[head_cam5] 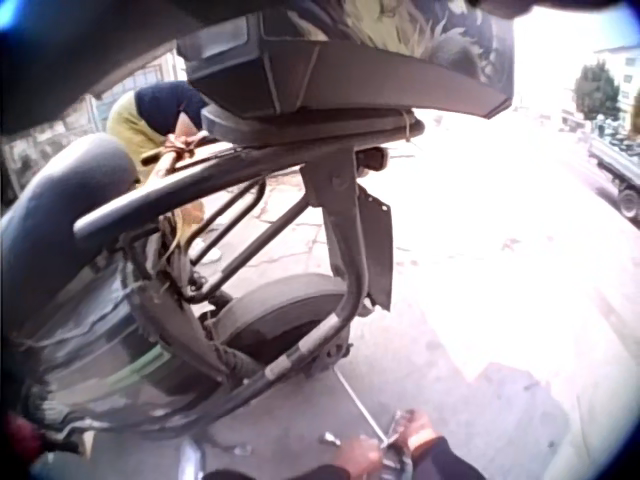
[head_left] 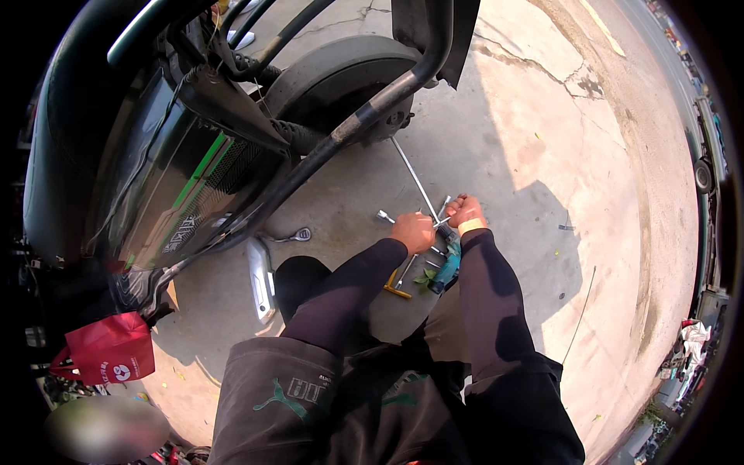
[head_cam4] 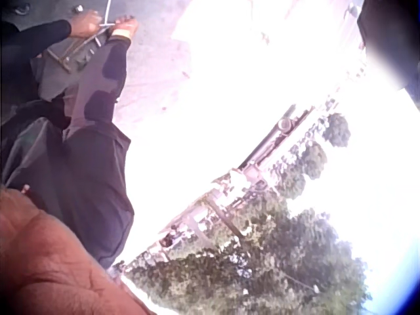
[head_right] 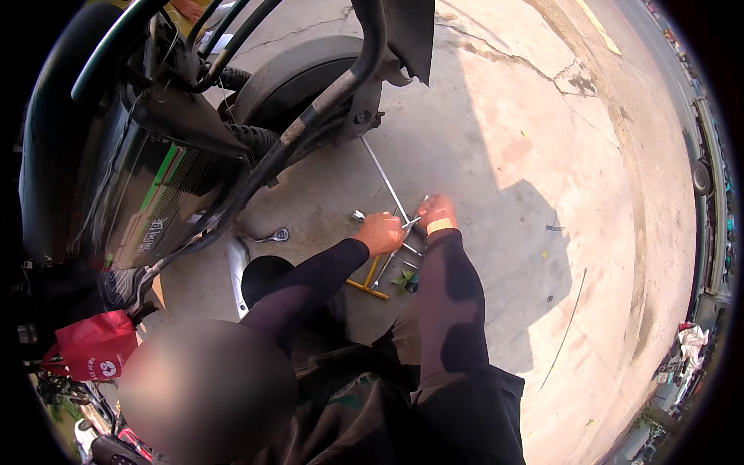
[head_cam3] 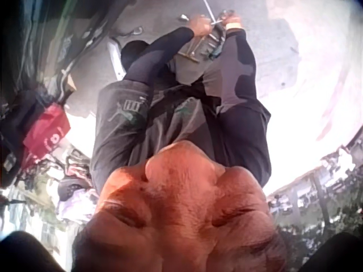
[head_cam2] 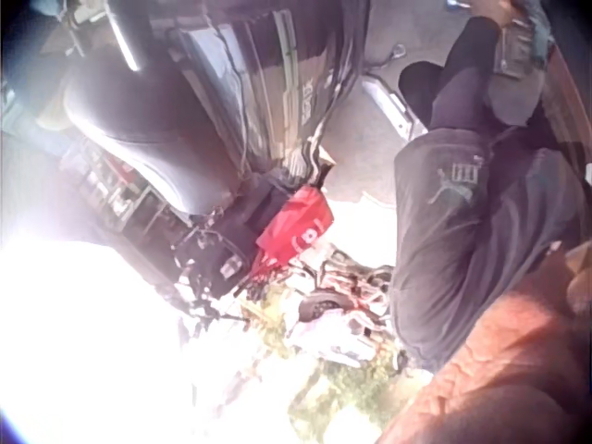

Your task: The person uses a socket wrench to loosen and remove bolts from a mechanical assembly on a scooter. They remove a chain and a metal cover, then reattach the chain and cover, tightening the bolts back into place.

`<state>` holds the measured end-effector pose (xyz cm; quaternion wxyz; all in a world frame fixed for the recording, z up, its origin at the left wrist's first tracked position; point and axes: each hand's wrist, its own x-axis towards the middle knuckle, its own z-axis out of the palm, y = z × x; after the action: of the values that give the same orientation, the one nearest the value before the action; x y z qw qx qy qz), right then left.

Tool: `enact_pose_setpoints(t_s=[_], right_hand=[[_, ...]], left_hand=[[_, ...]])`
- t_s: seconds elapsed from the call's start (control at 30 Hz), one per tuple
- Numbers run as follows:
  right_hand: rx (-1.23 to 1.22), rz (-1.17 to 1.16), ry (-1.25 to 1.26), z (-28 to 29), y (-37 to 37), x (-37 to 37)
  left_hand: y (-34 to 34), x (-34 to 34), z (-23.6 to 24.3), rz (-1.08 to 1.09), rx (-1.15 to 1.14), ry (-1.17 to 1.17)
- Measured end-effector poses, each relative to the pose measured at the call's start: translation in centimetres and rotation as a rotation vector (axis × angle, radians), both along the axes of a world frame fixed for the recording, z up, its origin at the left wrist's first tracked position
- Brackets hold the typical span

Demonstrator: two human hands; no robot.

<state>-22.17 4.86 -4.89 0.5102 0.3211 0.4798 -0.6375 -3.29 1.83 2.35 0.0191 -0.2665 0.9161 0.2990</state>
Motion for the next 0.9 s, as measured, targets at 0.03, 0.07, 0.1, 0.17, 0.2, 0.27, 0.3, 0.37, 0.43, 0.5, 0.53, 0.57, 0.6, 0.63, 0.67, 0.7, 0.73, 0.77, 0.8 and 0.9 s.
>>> enact_pose_setpoints(t_s=[0.03,0.07,0.1,0.17,0.2,0.27,0.3,0.37,0.43,0.5,0.53,0.57,0.6,0.63,0.67,0.7,0.73,0.77,0.8,0.9], right_hand=[[-0.081,0.067,0.06,2.7,-1.8,0.6],[-0.133,0.135,0.107,4.9,-2.6,2.4],[-0.169,0.196,0.204,7.5,-2.9,2.6],[-0.113,0.151,0.344,9.8,-1.6,2.5],[-0.083,0.082,0.39,9.8,-0.1,3.2],[-0.149,0.147,0.494,11.0,1.4,5.8],[-0.195,0.175,0.555,11.6,1.6,6.5],[-0.044,0.575,1.276,12.3,1.0,11.0],[-0.022,1.081,1.744,15.2,1.4,15.1],[-0.24,1.436,1.635,13.5,2.1,16.5],[-0.322,1.449,1.684,10.3,4.5,16.4],[-0.45,1.431,1.783,8.6,5.2,15.8],[-0.284,1.063,2.083,12.9,4.7,14.0],[-0.128,0.651,2.272,16.6,5.1,12.4],[-0.261,0.187,1.515,14.8,7.0,10.5],[-0.176,0.143,1.247,12.2,9.4,7.3],[-0.123,0.078,0.999,8.7,10.8,3.3],[-0.077,0.008,0.763,6.0,11.2,1.2],[-0.117,0.255,0.515,4.2,11.0,2.1],[-0.558,0.482,-0.008,-0.2,11.5,9.1]], left_hand=[[-0.7,0.3,-0.6,0.089,-0.004,-0.014],[-0.7,1.9,-2.3,0.177,0.019,-0.042],[-0.7,1.7,-3.0,0.251,0.059,-0.021],[-0.8,-0.5,-2.3,0.123,0.058,0.031],[0.1,-0.1,-2.6,0.068,0.06,0.008],[2.0,-0.1,-3.3,0.289,0.158,0.026],[2.8,-1.4,-3.8,0.396,0.195,0.046],[5.3,-3.9,-5.9,0.615,0.54,0.448],[6.6,-5.5,-4.1,0.687,0.939,1.209],[4.4,-6.9,-5.0,0.899,1.919,1.367],[6.1,-7.7,-3.4,0.888,2.146,1.402],[5.8,-8.6,-1.9,0.825,2.326,1.47],[4.4,-9.2,-2.3,0.629,2.271,1.58],[3.7,-8.7,-3.8,0.48,2.184,1.668],[4.7,-8.5,-3.8,0.423,2.411,1.65],[5.3,-8.0,-3.2,0.373,2.629,1.627],[5.2,-7.5,-3.3,0.28,2.642,1.672],[4.8,-7.6,-3.2,0.161,2.664,1.702],[4.8,-7.5,-2.7,0.152,2.64,1.723],[5.3,-8.5,-2.1,0.185,2.71,1.712]])
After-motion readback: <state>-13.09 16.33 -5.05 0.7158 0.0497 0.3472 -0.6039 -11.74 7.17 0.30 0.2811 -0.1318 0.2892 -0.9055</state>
